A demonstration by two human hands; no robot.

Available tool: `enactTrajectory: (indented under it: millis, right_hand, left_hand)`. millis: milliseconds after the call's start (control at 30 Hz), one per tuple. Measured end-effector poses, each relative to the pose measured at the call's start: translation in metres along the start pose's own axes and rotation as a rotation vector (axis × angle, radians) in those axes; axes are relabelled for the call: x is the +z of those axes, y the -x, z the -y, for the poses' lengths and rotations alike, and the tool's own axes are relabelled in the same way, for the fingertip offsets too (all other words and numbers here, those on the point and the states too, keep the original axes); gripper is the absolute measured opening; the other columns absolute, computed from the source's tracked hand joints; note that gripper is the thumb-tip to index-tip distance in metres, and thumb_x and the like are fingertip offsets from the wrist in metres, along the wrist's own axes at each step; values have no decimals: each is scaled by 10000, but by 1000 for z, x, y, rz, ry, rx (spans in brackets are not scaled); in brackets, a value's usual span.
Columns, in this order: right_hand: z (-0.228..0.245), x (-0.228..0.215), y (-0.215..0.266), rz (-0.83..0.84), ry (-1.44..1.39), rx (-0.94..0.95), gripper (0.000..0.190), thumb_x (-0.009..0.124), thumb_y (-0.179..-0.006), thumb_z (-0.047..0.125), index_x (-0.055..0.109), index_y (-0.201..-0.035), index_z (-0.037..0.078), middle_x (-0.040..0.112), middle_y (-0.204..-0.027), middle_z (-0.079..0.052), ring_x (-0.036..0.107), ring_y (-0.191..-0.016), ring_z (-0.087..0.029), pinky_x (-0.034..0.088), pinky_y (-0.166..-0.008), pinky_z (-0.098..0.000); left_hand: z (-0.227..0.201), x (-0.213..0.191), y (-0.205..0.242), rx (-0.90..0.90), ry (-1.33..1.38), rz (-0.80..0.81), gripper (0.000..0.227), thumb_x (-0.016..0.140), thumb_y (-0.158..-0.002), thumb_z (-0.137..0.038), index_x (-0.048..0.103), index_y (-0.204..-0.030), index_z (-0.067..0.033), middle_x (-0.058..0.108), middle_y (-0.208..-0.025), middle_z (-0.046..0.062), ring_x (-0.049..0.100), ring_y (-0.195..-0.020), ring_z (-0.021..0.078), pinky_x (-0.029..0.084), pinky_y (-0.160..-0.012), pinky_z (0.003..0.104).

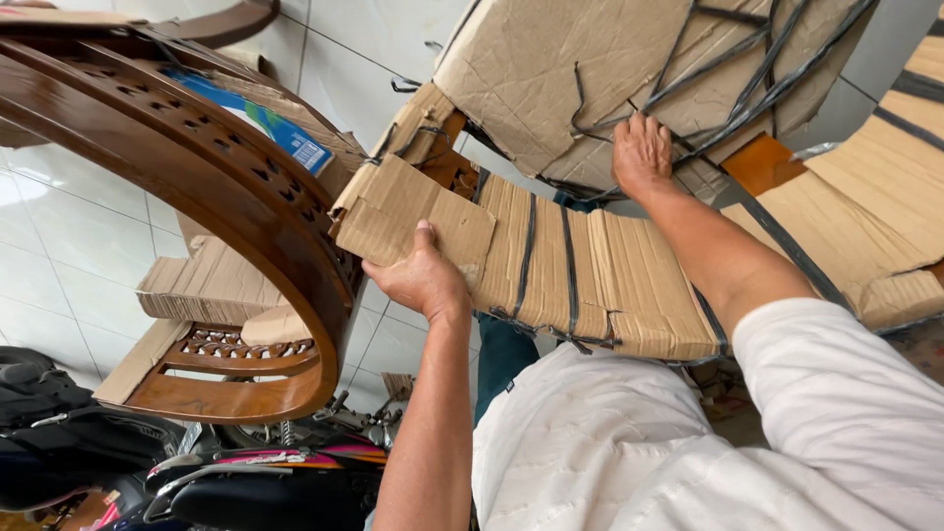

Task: The person prepares wooden chairs for transport by tying protective cardboard strips onto the frame with black twine and securing them by hand.

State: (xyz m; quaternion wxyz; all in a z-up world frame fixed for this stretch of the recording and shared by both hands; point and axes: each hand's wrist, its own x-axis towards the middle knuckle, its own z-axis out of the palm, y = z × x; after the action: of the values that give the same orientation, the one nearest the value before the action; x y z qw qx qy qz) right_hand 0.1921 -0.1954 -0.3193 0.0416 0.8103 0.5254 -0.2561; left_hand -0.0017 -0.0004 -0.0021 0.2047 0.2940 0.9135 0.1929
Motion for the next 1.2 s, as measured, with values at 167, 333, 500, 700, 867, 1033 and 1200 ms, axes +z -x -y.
enactTrajectory:
  millis: [167,333,500,700,867,1033,1200]
  right_hand:
    - [36,-55,5,137,-415,154,111,558,-1016,181,574,-1091,101,693,-944,-195,692,-990,-429,502,-854,-560]
    - [82,-104,-14,96,-644,206,169,603,-995,189,659,-1151,152,762,-1008,-163,719,-995,-419,557,-818,-543]
    - [126,-107,-43,212,-668,165,214,603,-976,320,724,-1148,281,780,-1044,-36,737,-1026,-304,590,-855,-463]
    - [184,-195,-10,452,-918,52,486,561,-967,430,721,-1224,50,714,-1201,-276,637,-1188,-478,498,-1008,-560]
    - [196,-185,17,400,-889,85,500,615,-960,446,687,-1297,84,701,-1238,-241,637,-1207,-419,499,-1017,-525]
    - [180,-183,41,293,-905,207,479,642,-955,428,672,-1360,173,727,-1223,-161,656,-1189,-355,517,-989,-489]
    - [147,-169,65,124,-936,337,363,673,-912,357,759,-1216,177,771,-966,-76,705,-975,-259,520,-828,-434]
  left_hand:
    - [3,1,-1,3,-9,9,597,908,-614,-180,611,-1128,-113,750,-1010,139,734,-1024,344,552,-886,450]
    - [7,-1,-2,0,-21,12,607,903,-617,-205,601,-1136,-118,752,-1027,142,723,-1068,351,549,-914,448]
    - [12,-3,-5,-5,-32,21,638,887,-633,-215,592,-1190,-113,745,-1064,178,700,-1102,392,544,-946,495]
    - [18,5,-11,-29,-37,56,726,858,-672,-265,544,-1318,-157,748,-1061,193,696,-1104,414,537,-975,515]
    - [23,6,-15,-57,-16,100,701,854,-679,-330,546,-1291,-186,759,-1010,176,714,-1083,394,546,-944,505]
    - [32,2,-32,-1,112,213,652,868,-666,-313,574,-1224,-147,746,-990,220,707,-1068,430,544,-930,513]
    - [19,-23,-38,13,221,437,711,812,-780,-495,565,-1368,-182,705,-1200,184,662,-1193,372,541,-1002,470]
